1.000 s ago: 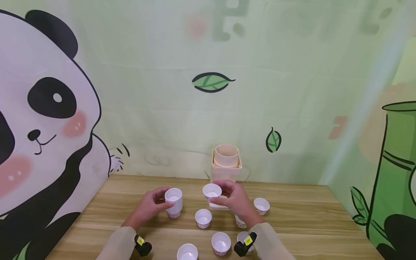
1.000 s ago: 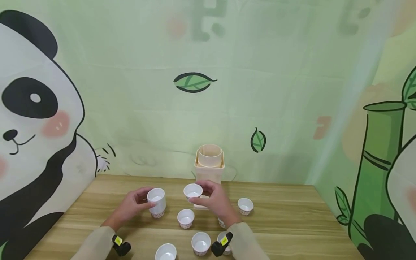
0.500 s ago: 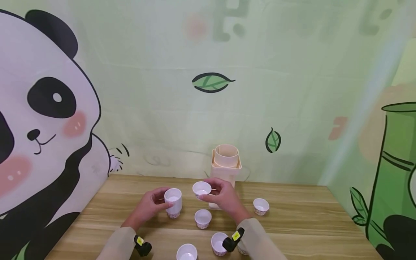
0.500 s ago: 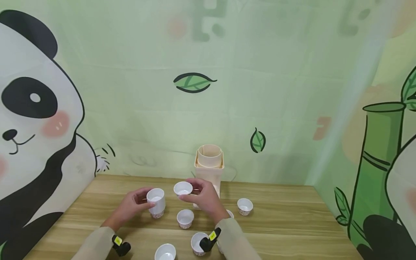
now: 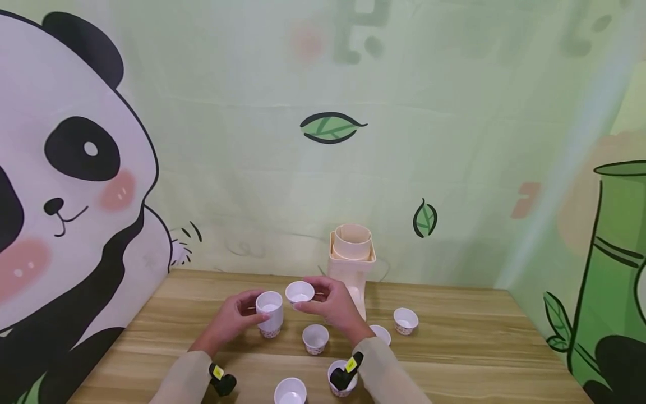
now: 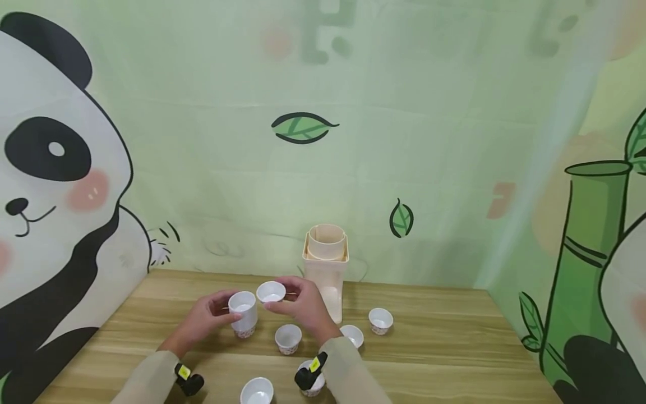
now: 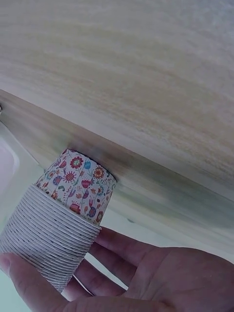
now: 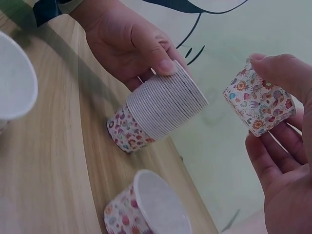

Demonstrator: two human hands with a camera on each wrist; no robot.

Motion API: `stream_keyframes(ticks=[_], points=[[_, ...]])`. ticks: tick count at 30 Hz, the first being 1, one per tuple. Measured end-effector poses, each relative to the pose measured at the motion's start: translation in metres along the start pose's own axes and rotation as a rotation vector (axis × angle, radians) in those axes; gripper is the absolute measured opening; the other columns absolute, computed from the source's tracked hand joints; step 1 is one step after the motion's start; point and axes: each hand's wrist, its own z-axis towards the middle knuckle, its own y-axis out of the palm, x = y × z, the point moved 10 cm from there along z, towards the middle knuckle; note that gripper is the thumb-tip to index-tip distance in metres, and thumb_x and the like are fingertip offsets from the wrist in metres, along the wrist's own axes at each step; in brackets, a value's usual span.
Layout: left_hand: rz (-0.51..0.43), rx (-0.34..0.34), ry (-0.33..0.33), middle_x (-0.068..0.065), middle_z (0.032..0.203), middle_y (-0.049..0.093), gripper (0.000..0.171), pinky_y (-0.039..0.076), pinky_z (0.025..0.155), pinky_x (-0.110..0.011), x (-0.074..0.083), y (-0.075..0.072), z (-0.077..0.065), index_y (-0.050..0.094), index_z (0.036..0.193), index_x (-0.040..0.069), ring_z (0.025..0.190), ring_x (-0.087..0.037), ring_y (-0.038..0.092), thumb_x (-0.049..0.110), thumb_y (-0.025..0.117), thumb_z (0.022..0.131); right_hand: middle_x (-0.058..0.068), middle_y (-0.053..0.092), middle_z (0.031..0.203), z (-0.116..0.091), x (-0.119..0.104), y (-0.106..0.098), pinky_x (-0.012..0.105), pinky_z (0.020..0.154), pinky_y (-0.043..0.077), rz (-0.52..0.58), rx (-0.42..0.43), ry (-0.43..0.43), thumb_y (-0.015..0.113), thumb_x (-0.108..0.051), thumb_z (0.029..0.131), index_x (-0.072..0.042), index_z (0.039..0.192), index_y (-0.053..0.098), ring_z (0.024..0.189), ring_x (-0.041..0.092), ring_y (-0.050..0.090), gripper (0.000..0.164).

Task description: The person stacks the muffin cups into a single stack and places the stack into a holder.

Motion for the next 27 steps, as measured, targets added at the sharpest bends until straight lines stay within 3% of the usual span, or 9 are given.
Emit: stream_keyframes(ticks=[9, 20, 27], points=[[-0.011, -0.006, 0.003, -0.024, 0.133, 0.066, 0.056, 0.059, 0.092, -0.025, 0.005, 0.001, -0.002, 0.059, 0.137, -0.001, 0.114, -0.030, 0.069, 0.015, 0.081, 0.088, 0.020, 0.073, 0.119, 0.007, -0.001, 0.015, 0.024, 0.088, 0.061, -0.025, 0.019, -0.013, 0.086, -0.009, 0.082, 0.003, 0.132, 0.064, 0.104, 0.024, 0.073, 0.056], [-0.035, -0.012, 0.008, -0.024, 0.136, 0.065, 0.057, 0.060, 0.093, -0.026, 0.001, 0.000, -0.001, 0.059, 0.139, 0.001, 0.117, -0.033, 0.068, 0.016, 0.081, 0.088, 0.013, 0.074, 0.118, 0.018, 0.002, 0.030, 0.025, 0.091, 0.060, 0.002, 0.036, -0.013, 0.087, -0.014, 0.082, -0.007, 0.129, 0.069, 0.107, 0.022, 0.072, 0.050], [-0.015, -0.013, 0.010, -0.023, 0.135, 0.065, 0.056, 0.059, 0.093, -0.025, 0.000, 0.000, 0.000, 0.060, 0.137, 0.001, 0.115, -0.028, 0.069, 0.018, 0.081, 0.089, 0.012, 0.075, 0.117, 0.023, 0.003, 0.041, 0.022, 0.093, 0.058, 0.016, 0.028, -0.011, 0.087, -0.013, 0.082, -0.010, 0.126, 0.071, 0.108, 0.021, 0.071, 0.047]])
